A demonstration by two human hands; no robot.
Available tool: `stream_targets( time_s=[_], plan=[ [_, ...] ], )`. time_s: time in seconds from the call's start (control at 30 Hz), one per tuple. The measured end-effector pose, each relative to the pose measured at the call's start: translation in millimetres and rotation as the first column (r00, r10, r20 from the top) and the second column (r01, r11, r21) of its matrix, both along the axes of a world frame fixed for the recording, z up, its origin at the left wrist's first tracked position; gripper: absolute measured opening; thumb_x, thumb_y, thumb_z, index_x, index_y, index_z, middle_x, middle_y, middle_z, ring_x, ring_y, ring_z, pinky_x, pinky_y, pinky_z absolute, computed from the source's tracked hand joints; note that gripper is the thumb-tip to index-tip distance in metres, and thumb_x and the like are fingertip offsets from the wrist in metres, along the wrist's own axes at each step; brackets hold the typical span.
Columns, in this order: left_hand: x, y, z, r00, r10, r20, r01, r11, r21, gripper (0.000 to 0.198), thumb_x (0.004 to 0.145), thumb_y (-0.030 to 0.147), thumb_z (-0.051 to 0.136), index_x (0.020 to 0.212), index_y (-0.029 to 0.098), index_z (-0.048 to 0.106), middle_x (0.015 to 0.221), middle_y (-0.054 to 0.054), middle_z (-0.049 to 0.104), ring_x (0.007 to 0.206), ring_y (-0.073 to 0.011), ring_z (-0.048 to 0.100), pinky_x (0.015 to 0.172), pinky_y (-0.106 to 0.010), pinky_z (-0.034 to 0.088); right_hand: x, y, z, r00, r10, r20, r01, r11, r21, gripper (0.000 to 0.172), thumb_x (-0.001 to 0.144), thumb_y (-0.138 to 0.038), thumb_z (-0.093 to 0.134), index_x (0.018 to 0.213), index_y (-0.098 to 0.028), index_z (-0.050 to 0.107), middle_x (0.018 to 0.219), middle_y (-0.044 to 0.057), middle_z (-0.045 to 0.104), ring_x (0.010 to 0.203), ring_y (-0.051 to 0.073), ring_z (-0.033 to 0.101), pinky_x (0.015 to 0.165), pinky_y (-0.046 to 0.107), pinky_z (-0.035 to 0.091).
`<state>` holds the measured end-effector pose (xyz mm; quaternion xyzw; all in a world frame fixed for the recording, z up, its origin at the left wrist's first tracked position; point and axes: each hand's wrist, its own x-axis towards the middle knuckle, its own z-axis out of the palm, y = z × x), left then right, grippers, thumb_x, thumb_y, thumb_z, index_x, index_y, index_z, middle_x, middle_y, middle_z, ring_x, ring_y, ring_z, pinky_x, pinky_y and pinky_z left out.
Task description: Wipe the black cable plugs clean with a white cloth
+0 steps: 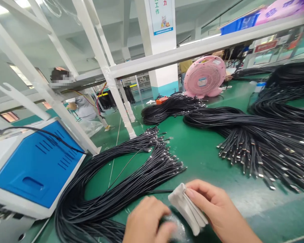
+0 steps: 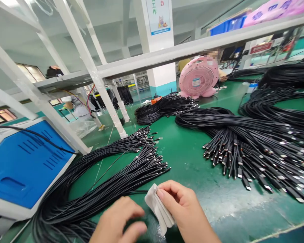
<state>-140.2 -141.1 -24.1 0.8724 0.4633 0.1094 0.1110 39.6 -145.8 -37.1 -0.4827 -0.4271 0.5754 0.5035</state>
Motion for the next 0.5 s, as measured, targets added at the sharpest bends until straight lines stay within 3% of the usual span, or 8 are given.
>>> stream_targets(
  time_s=[0.03, 0.1, 0.17, 0.33, 0.5],
  plan=[
    [-7, 4, 8.3, 0.991, 0.124, -0.049, -0.123, 0.992, 0.03, 0.005, 0.078, 0.021, 0.06, 0.082, 0.024, 0.059, 0.082, 0.005, 0.062, 0.078, -0.0111, 0.057, 0.069, -0.02, 0.043, -1, -1, -2.4, 0.999, 0.037, -0.006, -0.037, 0.999, -0.023, 0.036, 0.073, -0.049, 0.059, 0.07, -0.013, 0.061, 0.062, -0.001, 0.05, 0.056, 0.011, 0.039, 0.05, 0.02, 0.033],
    [-22, 10, 19.0, 0.908, 0.385, -0.169, -0.356, 0.917, 0.179, 0.008, 0.083, 0.021, 0.051, 0.086, 0.023, 0.058, 0.088, 0.001, 0.06, 0.085, -0.0152, 0.054, 0.073, -0.027, 0.042, -5, -3, -6.8, 0.994, 0.111, 0.01, -0.11, 0.993, -0.04, 0.036, 0.074, -0.049, 0.058, 0.07, -0.013, 0.06, 0.061, -0.001, 0.049, 0.055, 0.01, 0.039, 0.05, 0.02, 0.032],
    [-33, 13, 21.7, 0.808, 0.542, -0.231, -0.473, 0.83, 0.296, 0.013, 0.084, 0.018, 0.046, 0.087, 0.02, 0.058, 0.089, -0.003, 0.058, 0.086, -0.0205, 0.052, 0.073, -0.033, 0.04, -10, -5, -10.4, 0.98, 0.191, 0.049, -0.189, 0.981, -0.045, 0.034, 0.074, -0.046, 0.059, 0.067, -0.012, 0.06, 0.06, -0.001, 0.049, 0.055, 0.01, 0.039, 0.051, 0.02, 0.031],
    [-49, 15, 22.2, 0.742, 0.618, -0.259, -0.541, 0.78, 0.314, 0.017, 0.085, 0.019, 0.042, 0.079, 0.019, 0.057, 0.082, -0.003, 0.057, 0.081, -0.0199, 0.052, 0.069, -0.032, 0.038, -18, -7, -15.0, 0.968, 0.239, 0.073, -0.233, 0.969, -0.085, 0.03, 0.072, -0.042, 0.06, 0.065, -0.012, 0.06, 0.058, 0.0, 0.05, 0.055, 0.012, 0.041, 0.052, 0.022, 0.031],
    [-63, 33, 30.0, 0.697, 0.683, -0.219, -0.621, 0.728, 0.29, 0.023, 0.087, 0.022, 0.037, 0.095, 0.016, 0.058, 0.092, -0.01, 0.06, 0.092, -0.0252, 0.053, 0.075, -0.036, 0.038, -21, 4, -16.5, 0.988, 0.121, 0.096, -0.117, 0.992, -0.049, 0.035, 0.072, -0.046, 0.058, 0.063, -0.013, 0.06, 0.058, -0.001, 0.048, 0.055, 0.011, 0.038, 0.051, 0.022, 0.03]
  ],
)
